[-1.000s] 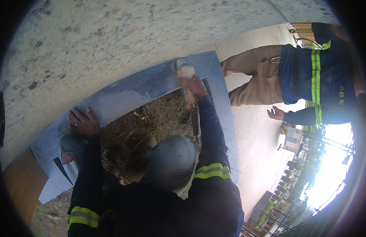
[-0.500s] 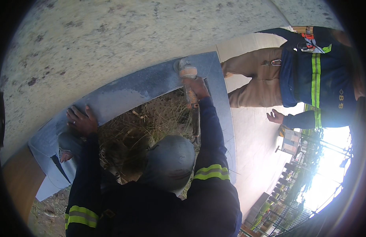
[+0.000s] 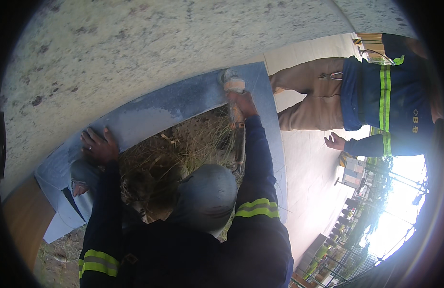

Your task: The person uses an angle grinder to smooth the edge of a concrete planter. They hold the tool with both hands and move it along the surface while kneeling. Another worker in a safety vest is visible nearby.

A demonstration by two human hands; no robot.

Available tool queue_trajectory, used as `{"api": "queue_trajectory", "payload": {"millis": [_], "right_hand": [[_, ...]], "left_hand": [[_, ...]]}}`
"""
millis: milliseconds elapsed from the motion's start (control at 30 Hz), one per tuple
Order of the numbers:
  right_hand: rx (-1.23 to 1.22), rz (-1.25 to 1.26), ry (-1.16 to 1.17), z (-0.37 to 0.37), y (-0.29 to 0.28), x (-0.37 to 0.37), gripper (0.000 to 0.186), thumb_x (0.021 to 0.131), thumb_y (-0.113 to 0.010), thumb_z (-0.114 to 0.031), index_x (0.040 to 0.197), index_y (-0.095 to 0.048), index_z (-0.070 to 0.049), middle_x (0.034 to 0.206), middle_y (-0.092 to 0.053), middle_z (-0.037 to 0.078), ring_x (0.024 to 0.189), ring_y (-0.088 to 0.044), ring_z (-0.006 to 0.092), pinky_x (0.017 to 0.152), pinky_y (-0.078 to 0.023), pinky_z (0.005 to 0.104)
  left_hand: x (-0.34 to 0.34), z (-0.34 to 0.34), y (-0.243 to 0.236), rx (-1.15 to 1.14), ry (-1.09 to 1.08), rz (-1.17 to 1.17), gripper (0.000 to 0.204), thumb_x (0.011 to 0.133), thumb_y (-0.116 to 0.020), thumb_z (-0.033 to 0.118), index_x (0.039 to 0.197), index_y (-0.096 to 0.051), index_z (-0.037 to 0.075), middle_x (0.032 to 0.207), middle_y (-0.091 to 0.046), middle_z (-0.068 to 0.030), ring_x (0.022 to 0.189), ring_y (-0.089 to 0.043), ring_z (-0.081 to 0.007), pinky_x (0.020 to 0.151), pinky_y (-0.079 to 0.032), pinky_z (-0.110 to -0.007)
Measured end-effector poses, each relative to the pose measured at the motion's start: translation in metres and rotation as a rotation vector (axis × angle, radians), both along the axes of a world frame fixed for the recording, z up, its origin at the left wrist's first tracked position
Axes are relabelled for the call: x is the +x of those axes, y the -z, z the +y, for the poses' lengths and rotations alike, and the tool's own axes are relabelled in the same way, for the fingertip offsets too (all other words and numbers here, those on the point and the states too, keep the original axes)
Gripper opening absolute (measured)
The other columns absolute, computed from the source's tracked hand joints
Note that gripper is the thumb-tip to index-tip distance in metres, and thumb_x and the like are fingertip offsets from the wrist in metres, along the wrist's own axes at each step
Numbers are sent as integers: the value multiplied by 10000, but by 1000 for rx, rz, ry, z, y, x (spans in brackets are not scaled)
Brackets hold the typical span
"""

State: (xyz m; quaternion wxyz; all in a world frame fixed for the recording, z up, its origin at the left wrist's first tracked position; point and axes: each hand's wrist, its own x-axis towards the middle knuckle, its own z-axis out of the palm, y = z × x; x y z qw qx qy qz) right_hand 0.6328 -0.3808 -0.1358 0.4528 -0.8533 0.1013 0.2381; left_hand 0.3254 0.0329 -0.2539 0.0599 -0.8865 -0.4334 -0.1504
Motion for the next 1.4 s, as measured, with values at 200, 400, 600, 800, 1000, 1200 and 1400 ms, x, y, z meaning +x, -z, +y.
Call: {"api": "queue_trajectory", "payload": {"millis": [200,400,600,800,1000,1200,1400], "right_hand": [[33,-38,-113,13,-2,-10,431,777,-825,-301,1053,-737,17,893,-716,62,715,-661,161,653,-525,330],[-7,13,-19,6,-5,-1,442,749,-852,-274,1041,-741,38,905,-723,83,735,-675,182,662,-544,356],[-2,-11,-15,0,1,0,466,737,-860,-284,1052,-733,36,900,-720,78,742,-677,183,667,-544,355],[41,-17,-93,10,2,-7,426,764,-842,-280,1045,-739,24,898,-716,60,736,-663,164,656,-534,349],[14,-2,6,-9,1,11,423,761,-844,-281,1029,-746,32,896,-719,68,750,-666,160,642,-532,351],[-22,-64,-35,-6,8,4,411,776,-823,-311,1015,-744,14,867,-706,49,720,-660,152,631,-520,332],[33,-32,-41,-12,6,13,412,775,-820,-313,1011,-747,16,861,-701,47,692,-650,153,613,-515,335]], "left_hand": [[1,0,-4,-3,6,-5,710,1039,-495,544,1510,-485,13,1547,-478,-253,1495,-383,-405,1176,-269,-629],[2,0,-3,-23,6,-2,713,1038,-496,547,1510,-482,12,1555,-469,-257,1499,-380,-404,1177,-266,-639],[2,-2,-1,-30,0,-3,717,1033,-508,554,1512,-494,21,1570,-457,-246,1501,-380,-400,1187,-261,-658],[0,1,1,-17,8,-35,714,1032,-509,552,1509,-492,20,1564,-462,-246,1497,-385,-400,1184,-259,-667],[1,1,1,-62,7,-22,729,1030,-511,554,1523,-467,18,1576,-442,-251,1514,-356,-401,1186,-248,-677],[0,1,5,-30,15,-61,731,1028,-514,556,1521,-472,18,1580,-437,-252,1519,-346,-403,1188,-243,-679],[1,0,3,-40,9,-28,724,1027,-518,552,1518,-481,22,1572,-450,-251,1514,-356,-401,1187,-246,-671]]}}
